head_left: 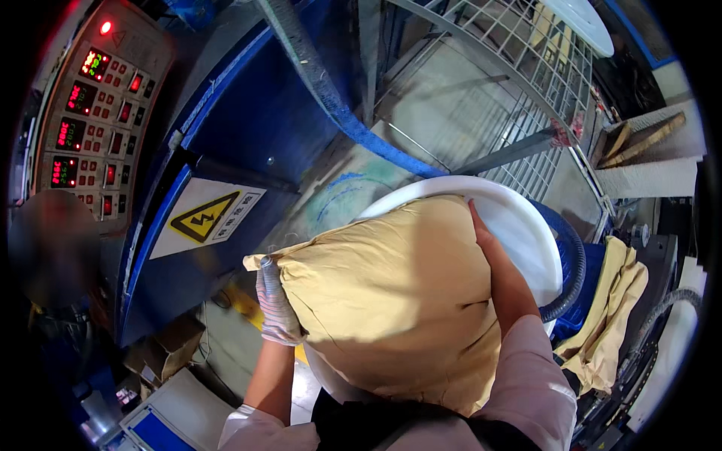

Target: The person unties the string of a large paper bag and pours blue plastic pellets from it into a white bin.

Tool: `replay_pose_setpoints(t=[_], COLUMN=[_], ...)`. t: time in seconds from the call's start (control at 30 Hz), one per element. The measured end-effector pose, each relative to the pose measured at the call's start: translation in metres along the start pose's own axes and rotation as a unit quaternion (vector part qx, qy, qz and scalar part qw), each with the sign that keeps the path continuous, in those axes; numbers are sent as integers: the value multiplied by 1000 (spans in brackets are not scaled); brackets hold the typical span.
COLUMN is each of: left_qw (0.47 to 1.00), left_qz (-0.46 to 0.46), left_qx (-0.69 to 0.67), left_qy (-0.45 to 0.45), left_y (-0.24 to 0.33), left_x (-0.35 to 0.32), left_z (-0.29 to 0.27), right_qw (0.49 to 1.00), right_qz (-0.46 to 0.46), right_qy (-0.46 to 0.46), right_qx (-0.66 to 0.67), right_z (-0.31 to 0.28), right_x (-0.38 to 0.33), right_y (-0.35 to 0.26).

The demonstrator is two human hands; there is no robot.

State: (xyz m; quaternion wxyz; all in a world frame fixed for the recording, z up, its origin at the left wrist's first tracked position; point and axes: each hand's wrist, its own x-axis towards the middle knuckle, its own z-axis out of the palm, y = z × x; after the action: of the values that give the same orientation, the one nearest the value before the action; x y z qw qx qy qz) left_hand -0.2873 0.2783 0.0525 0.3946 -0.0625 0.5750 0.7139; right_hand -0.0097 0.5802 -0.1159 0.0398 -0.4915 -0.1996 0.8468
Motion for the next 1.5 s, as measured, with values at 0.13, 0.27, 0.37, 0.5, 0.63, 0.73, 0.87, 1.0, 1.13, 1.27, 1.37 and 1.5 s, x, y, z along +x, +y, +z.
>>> replay_pose_setpoints(t=[0.13, 0.27, 0.37, 0.5, 0.63, 0.73, 0.87, 1.0, 1.13, 1.27, 1.37, 1.5], left_qw=[1000, 997, 980, 958, 953, 951, 952, 958, 983, 979, 957, 919], left_qz=[3, 34, -67, -56, -50, -77, -120, -47, 43, 191, 263, 343], left_qx=[-24, -64, -188, -281, -297, -284, -276, -279, -180, 16, 108, 189], left_qy=[12, 5, -12, -20, -33, -94, -50, -40, 11, 65, 50, 50], left_y=[-10, -3, 3, 15, 18, 8, 25, -6, -21, -5, 2, -2], left_x=[3, -15, -79, -149, -207, -234, -272, -293, -325, -362, -361, -369], left_z=[-7, -6, -35, -69, -94, -132, -141, -190, -237, -255, -250, -225], right_qw=[999, 994, 989, 980, 971, 955, 921, 874, 905, 730, 743, 700], right_qz=[-44, -96, -138, -193, -237, -293, -389, -446, -414, -526, -456, -564], right_qy=[24, 41, 43, 37, 0, -26, 21, 178, 66, 86, 47, 36], right_qx=[-12, -31, -33, -35, 9, 38, 15, -77, -71, -427, -488, -436], right_z=[24, 62, 88, 125, 127, 137, 162, 199, 315, 358, 347, 293], right_x=[-12, -53, -96, -154, -190, -232, -282, -325, -382, -402, -423, -419], right_y=[0, 9, 23, 46, 64, 81, 105, 114, 145, 186, 195, 215])
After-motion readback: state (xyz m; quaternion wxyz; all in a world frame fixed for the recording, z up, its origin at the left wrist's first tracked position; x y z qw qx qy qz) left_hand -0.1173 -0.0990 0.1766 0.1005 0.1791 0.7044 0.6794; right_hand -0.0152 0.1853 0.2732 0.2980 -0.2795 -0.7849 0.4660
